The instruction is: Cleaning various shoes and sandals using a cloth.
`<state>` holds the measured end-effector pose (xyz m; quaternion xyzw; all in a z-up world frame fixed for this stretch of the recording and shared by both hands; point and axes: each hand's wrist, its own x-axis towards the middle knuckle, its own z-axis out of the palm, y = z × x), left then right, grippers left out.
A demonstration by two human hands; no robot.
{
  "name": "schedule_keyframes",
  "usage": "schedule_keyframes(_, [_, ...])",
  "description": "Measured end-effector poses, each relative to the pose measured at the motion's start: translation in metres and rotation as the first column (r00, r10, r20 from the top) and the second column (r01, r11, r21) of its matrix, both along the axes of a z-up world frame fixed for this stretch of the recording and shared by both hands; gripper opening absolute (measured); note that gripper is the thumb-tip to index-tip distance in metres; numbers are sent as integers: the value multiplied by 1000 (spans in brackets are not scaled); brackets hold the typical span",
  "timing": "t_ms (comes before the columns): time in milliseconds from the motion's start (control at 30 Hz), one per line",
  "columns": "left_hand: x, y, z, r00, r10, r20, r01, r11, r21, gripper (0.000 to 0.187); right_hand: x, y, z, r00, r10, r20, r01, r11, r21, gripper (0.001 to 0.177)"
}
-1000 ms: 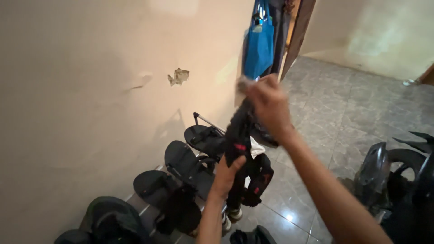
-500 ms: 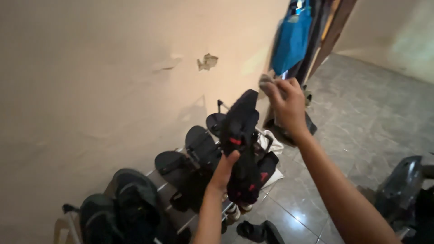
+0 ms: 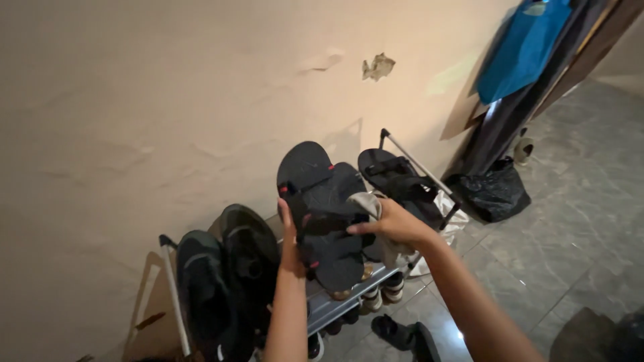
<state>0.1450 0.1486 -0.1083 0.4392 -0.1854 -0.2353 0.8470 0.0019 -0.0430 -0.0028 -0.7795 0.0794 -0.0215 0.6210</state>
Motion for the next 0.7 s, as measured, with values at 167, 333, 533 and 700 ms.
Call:
schedule_keyframes(167, [11, 3, -8, 874, -133, -467, 96, 990, -103, 101, 30, 8, -24, 991, -129, 30, 131, 983, -129, 37])
schedule_keyframes(333, [16, 11, -9, 841, -79, -536, 92, 996, -3, 109, 47, 8, -48, 964, -225, 138, 255, 930, -266, 34])
schedule_keyframes(533, [3, 14, 4, 905, 230, -358, -40, 883, 467, 94, 61, 3, -101, 956, -198, 217, 241, 951, -196, 42])
schedule_keyframes(700, [19, 16, -27, 947, 316, -55, -247, 827, 504, 97, 69, 12, -97, 943, -277, 183, 326, 879, -347, 51])
